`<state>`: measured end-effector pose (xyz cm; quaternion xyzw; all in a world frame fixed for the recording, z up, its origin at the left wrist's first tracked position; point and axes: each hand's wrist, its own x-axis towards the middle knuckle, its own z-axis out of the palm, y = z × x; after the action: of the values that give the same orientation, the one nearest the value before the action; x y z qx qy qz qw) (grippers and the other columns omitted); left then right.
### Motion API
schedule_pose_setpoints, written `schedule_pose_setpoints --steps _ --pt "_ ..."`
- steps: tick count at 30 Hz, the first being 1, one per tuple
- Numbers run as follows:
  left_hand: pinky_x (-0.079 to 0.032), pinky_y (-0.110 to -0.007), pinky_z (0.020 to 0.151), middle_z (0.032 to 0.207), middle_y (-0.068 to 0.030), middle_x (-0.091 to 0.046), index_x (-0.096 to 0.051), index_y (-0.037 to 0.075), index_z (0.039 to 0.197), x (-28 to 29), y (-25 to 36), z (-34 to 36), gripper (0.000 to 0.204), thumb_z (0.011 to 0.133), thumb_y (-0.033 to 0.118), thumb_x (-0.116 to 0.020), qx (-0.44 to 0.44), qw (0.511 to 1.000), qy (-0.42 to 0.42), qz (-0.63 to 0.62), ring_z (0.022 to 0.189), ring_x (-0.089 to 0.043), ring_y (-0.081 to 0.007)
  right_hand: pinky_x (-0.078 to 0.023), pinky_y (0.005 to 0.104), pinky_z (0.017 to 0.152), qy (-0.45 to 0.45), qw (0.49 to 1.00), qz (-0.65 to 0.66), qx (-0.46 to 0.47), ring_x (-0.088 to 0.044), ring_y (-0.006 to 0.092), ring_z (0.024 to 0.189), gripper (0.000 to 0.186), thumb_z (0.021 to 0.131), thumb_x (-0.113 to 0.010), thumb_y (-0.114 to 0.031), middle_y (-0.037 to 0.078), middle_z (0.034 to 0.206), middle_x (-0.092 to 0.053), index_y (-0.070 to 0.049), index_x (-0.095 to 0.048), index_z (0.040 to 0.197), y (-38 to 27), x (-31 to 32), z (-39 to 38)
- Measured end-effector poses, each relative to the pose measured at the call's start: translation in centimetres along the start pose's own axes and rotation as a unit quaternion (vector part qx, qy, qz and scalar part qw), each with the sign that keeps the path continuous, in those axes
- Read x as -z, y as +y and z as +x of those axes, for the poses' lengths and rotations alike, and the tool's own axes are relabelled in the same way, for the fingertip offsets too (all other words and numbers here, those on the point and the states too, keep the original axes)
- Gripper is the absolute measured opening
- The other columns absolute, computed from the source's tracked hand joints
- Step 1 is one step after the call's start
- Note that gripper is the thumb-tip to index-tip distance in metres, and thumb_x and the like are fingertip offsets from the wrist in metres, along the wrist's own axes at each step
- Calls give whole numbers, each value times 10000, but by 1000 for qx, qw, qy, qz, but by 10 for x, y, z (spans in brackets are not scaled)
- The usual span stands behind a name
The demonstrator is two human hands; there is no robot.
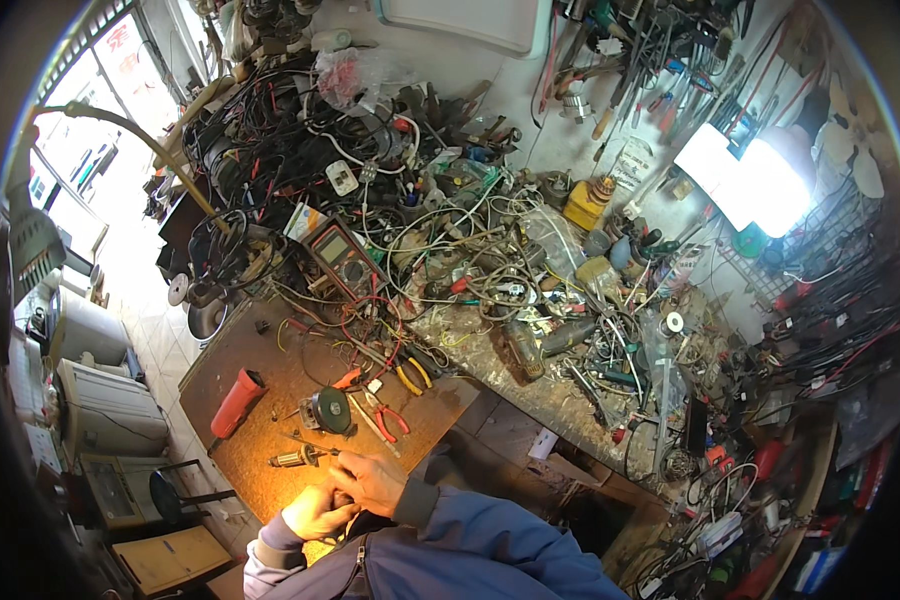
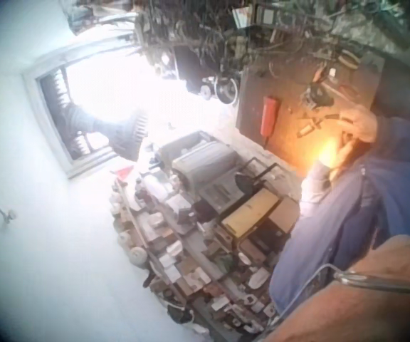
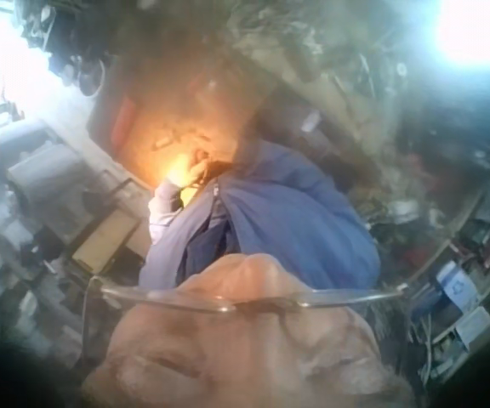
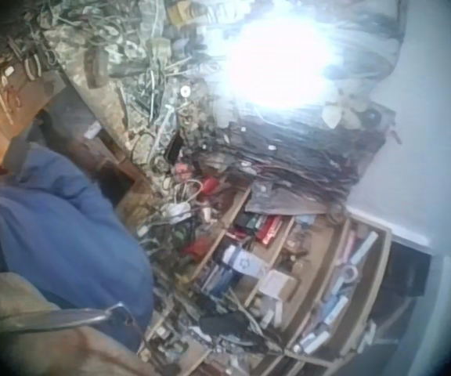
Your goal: The person disassembles a small cylindrical electrical component on a cluttered workbench, removes an internal rotor, and compares it with a second similar rotor. They then reassemble the component using a screwdriver and a hammer, repeatedly tapping the rotor into place.
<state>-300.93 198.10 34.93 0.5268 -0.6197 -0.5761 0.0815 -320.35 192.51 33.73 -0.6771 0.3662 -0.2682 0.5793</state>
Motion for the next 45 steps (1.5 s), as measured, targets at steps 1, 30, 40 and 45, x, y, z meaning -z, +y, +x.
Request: schedule_pose_setpoints --steps 1,30,40,45 --pt "-471 -359 553 694 -99 -597 -523 10 1030 -8 18 6 268 888 180 -672 -63 990 90 88 577 -576 -227 -504 417 548 78 992 -101 22 -659 346 645 193 956 -613 -242 136 704 -654 -68 -603 874 -3 5 0" --pt "-461 -339 560 679 -67 -583 -604 12 949 -29 51 52 172 901 164 -668 -46 987 -151 2 599 -573 -192 -501 437 539 219 942 -221 128 -637 359 649 211 903 -581 -286 108 684 -618 -113 -628 792 17 46 -64" --pt "-495 -397 607 851 -180 -650 -543 23 1076 -70 155 134 240 901 162 -629 -214 950 -153 169 699 -647 -339 -497 409 498 290 887 -297 202 -615 297 567 179 840 -613 -219 97 671 -598 -99 -597 708 29 161 -119" --pt "-505 -503 657 890 -233 -632 -475 24 1123 -118 205 188 354 864 193 -648 -231 875 -29 424 796 -627 -420 -519 435 494 292 884 -348 -113 -652 330 573 221 924 -551 -245 113 727 -676 -89 -674 829 76 200 -131"
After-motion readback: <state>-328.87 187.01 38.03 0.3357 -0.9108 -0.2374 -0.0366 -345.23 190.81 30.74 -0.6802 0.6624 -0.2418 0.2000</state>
